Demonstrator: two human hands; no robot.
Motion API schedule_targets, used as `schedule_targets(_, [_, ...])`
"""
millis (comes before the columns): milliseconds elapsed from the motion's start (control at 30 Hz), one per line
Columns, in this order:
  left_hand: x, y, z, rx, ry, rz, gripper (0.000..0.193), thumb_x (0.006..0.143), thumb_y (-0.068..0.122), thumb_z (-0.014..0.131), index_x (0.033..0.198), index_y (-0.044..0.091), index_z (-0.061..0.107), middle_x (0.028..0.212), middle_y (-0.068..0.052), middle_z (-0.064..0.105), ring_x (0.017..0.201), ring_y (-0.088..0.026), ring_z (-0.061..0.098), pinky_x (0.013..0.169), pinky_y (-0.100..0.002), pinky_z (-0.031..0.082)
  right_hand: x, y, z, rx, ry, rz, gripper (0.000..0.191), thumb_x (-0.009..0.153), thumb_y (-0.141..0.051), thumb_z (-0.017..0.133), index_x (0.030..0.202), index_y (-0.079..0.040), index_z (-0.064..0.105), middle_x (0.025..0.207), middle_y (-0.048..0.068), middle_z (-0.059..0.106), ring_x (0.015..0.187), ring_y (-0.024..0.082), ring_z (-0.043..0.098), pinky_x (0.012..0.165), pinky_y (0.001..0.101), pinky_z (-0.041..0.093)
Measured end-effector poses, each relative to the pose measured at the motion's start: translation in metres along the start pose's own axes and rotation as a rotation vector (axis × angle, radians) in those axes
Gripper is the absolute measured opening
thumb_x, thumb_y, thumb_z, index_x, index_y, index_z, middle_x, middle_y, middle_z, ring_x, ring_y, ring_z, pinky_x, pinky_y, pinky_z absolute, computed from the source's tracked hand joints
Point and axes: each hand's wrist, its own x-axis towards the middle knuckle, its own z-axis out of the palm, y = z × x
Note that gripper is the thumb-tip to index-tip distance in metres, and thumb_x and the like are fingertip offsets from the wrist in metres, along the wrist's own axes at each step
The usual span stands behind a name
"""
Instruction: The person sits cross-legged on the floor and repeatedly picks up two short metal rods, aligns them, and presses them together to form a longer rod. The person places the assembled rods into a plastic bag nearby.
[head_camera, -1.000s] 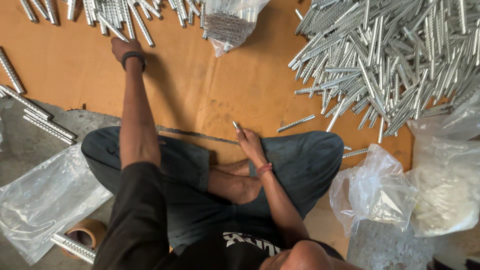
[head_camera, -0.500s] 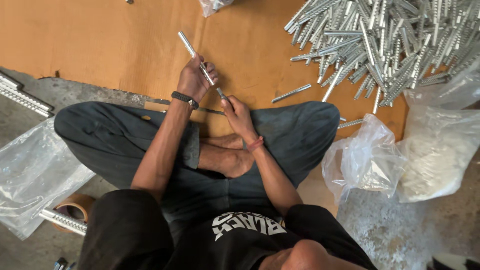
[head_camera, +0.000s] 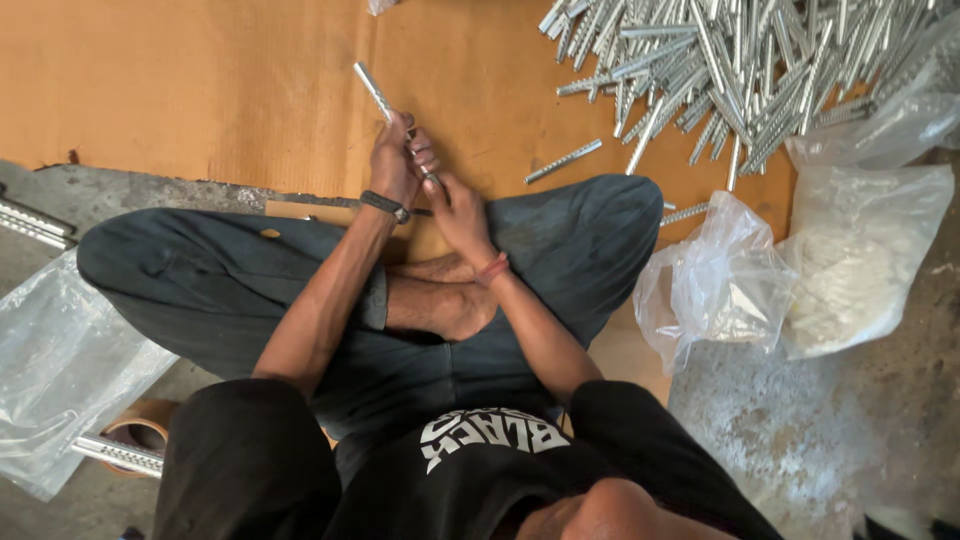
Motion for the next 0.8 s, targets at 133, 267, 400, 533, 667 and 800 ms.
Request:
schedule_targets(133, [0.014, 0.002, -0.023, -0.181, -0.212, -0.162, 0.024, 0.086, 0.034, 0.039, 0.079, 0.011, 0.042, 0.055, 0.004, 0.030, 0.044, -0.006, 0.027, 0.039, -0.020, 0.022, 0.003, 0.025, -0.010, 1.406, -0.659, 0.700, 0.032, 0.086, -0.039, 0.036, 0.076, -0.009, 0.045, 0.051, -0.006, 0.028, 0.034, 0.003, 0.021, 0.029, 0.0162, 0.015])
schedule_targets(267, [0.058, 0.020, -0.025, 0.040, -0.027, -0.034, 0.025, 0.088, 0.029, 0.040, 0.068, 0.014, 0.036, 0.049, 0.007, 0.029, 0.038, -0.005, 0.026, 0.032, -0.020, 0.019, -0.002, 0.046, -0.008, 1.444, -0.616, 0.771, 0.031, 0.085, -0.037, 0.038, 0.075, -0.009, 0.043, 0.051, -0.006, 0.029, 0.036, 0.004, 0.021, 0.029, 0.0166, 0.015])
schedule_targets(400, [0.109, -0.010, 0.053, 0.692, -0.279, 0.015, 0.024, 0.085, 0.029, 0.038, 0.069, 0.011, 0.037, 0.052, 0.002, 0.031, 0.041, -0.009, 0.029, 0.036, -0.023, 0.022, 0.008, 0.053, 0.005, 1.159, -0.256, 0.822, 0.024, 0.082, -0.029, 0.038, 0.075, -0.007, 0.045, 0.051, -0.004, 0.033, 0.034, 0.004, 0.022, 0.028, 0.0175, 0.015])
schedule_targets(533, [0.131, -0.027, 0.141, 1.007, -0.379, 0.423, 0.024, 0.080, 0.027, 0.041, 0.079, 0.004, 0.036, 0.067, -0.006, 0.034, 0.057, -0.016, 0.032, 0.049, -0.028, 0.025, 0.010, 0.044, 0.016, 0.961, -0.230, 0.879, 0.026, 0.083, -0.033, 0.040, 0.069, -0.011, 0.040, 0.046, -0.002, 0.031, 0.032, 0.007, 0.023, 0.026, 0.0182, 0.015])
schedule_targets(667, [0.117, 0.050, 0.106, 1.111, 0.103, 0.954, 0.032, 0.076, 0.025, 0.045, 0.088, -0.003, 0.035, 0.082, -0.014, 0.037, 0.073, -0.024, 0.035, 0.063, -0.033, 0.028, 0.008, 0.033, 0.014, 1.111, -0.377, 0.759, 0.029, 0.083, -0.036, 0.037, 0.071, -0.010, 0.043, 0.046, -0.005, 0.029, 0.030, 0.005, 0.022, 0.026, 0.0179, 0.016])
schedule_targets(800, [0.116, 0.158, 0.015, 1.640, 0.931, 1.262, 0.045, 0.072, 0.023, 0.048, 0.098, -0.010, 0.034, 0.097, -0.023, 0.039, 0.090, -0.031, 0.038, 0.076, -0.037, 0.030, 0.011, 0.029, 0.016, 1.039, -0.387, 0.722, 0.031, 0.085, -0.037, 0.035, 0.072, -0.010, 0.043, 0.046, -0.006, 0.027, 0.031, 0.003, 0.021, 0.027, 0.0179, 0.016])
